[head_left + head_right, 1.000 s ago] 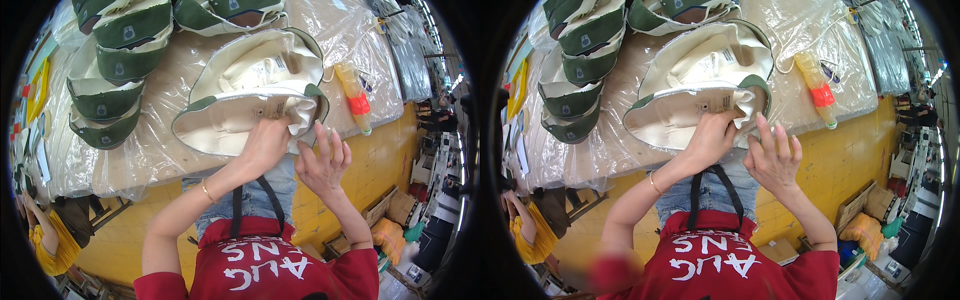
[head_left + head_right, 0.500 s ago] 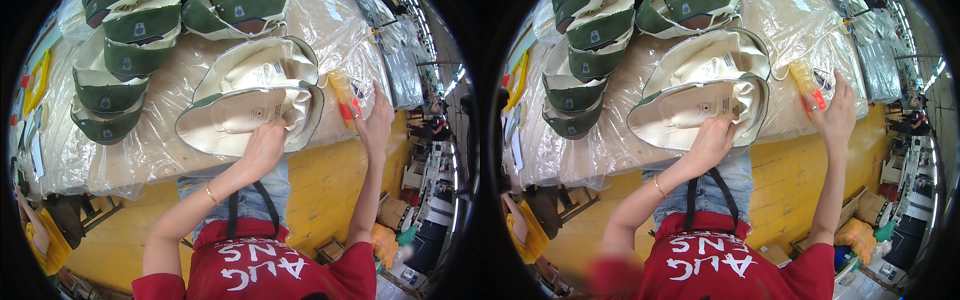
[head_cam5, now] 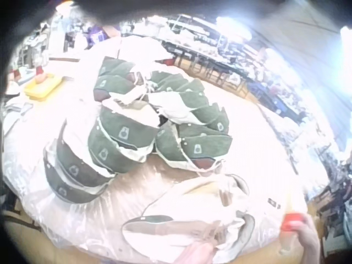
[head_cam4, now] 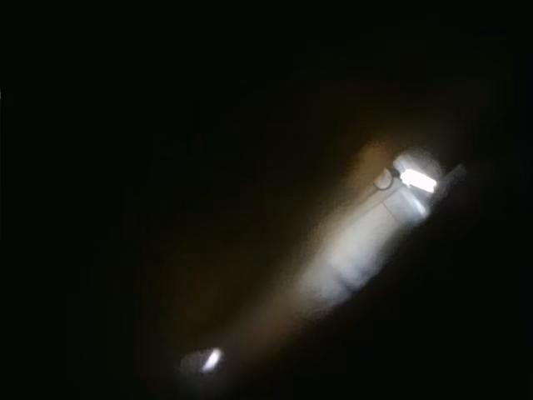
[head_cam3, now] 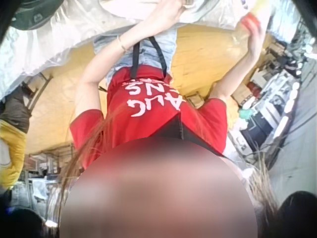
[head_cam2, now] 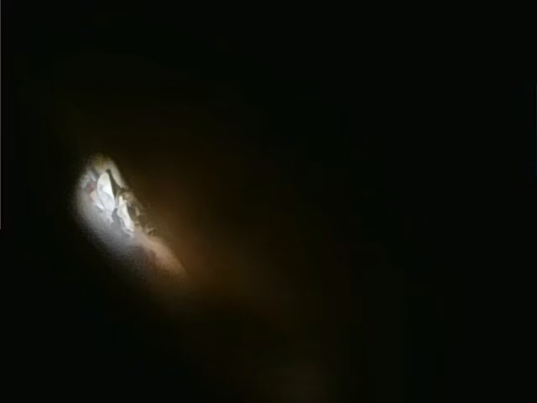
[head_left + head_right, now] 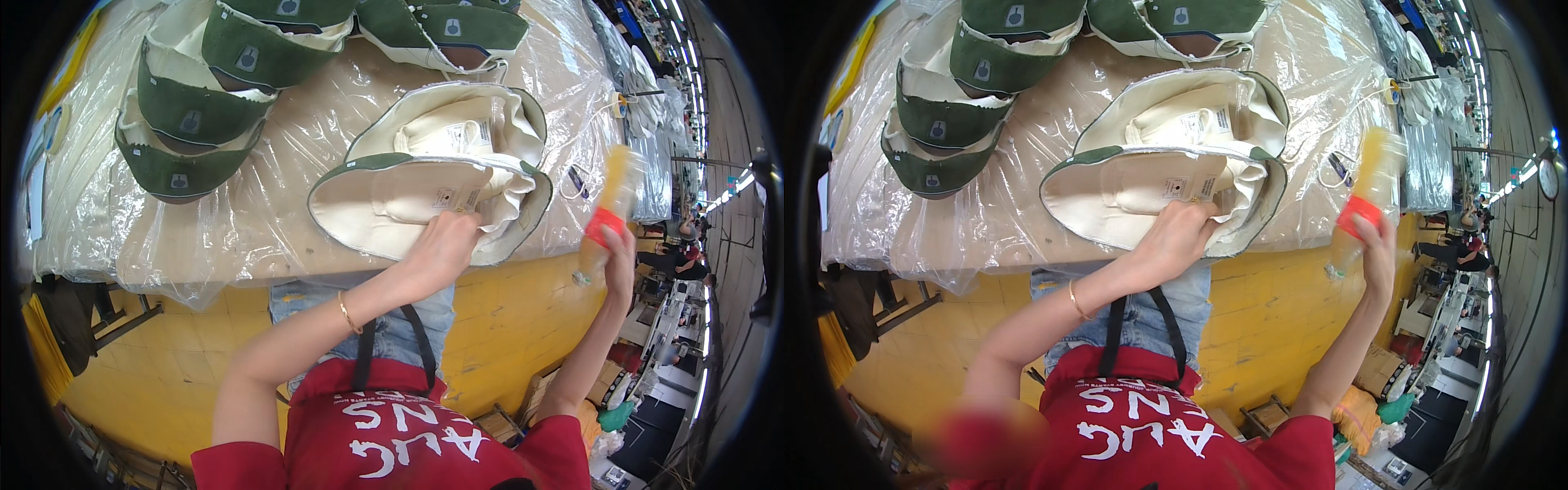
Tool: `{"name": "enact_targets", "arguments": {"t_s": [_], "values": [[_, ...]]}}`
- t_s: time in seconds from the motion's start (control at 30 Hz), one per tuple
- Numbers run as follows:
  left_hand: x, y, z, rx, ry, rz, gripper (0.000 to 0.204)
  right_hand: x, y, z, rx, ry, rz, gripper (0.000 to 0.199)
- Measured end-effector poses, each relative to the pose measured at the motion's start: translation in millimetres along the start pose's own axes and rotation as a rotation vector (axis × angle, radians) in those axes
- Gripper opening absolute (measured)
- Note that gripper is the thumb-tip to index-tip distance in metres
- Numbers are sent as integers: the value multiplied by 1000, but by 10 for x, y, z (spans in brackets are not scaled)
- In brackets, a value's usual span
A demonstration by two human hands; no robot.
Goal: The person applies glue from a small bottle to the inner rim of a green and white hat, then presses the inner lining to secure it. They repeat this process on multiple hats, handling each one individually and placing finished units aside.
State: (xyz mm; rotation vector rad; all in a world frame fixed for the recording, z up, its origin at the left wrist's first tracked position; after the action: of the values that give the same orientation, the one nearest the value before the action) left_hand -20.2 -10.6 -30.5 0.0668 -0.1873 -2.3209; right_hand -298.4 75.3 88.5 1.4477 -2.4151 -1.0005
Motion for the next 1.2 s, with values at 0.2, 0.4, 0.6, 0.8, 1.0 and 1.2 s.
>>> {"name": "enact_targets", "arguments": {"t_s": [0.2, 0.4, 0.6, 0.8, 1.0, 1.2], "values": [[14, 10, 32, -26, -33, -1, 18, -799, -341, -770, 341, 398, 251, 62], [16, 61, 66, -54, -93, -8, 15, -868, -1367, -1231, -267, 568, 125, 59], [-17, 130, 129, -173, -225, 61, 8, -972, -1765, -1357, -552, 819, 198, 63], [37, 26, 69, -92, -213, -40, 8, -1050, -1858, -1321, -606, 920, 75, 49], [-134, 200, 152, -573, -349, 19, 28, -1001, -1873, -1297, -782, 835, -35, 54], [57, 88, 55, -60, -83, 16, 22, -738, -1391, -1152, 13, 289, -63, 55]]}}
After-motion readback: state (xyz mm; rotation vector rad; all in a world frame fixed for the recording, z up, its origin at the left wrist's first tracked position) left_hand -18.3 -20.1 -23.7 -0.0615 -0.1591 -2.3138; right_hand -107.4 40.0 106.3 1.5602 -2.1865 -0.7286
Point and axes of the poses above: each hand's wrist, its own x-axis towards the middle knuckle, its own y-axis out of the back of the hand, z = x × y, the point moved 10 cm from there along x, towards the middle knuckle, and after that the axes turned 2 degrees about -z, right-handed, at the moved point
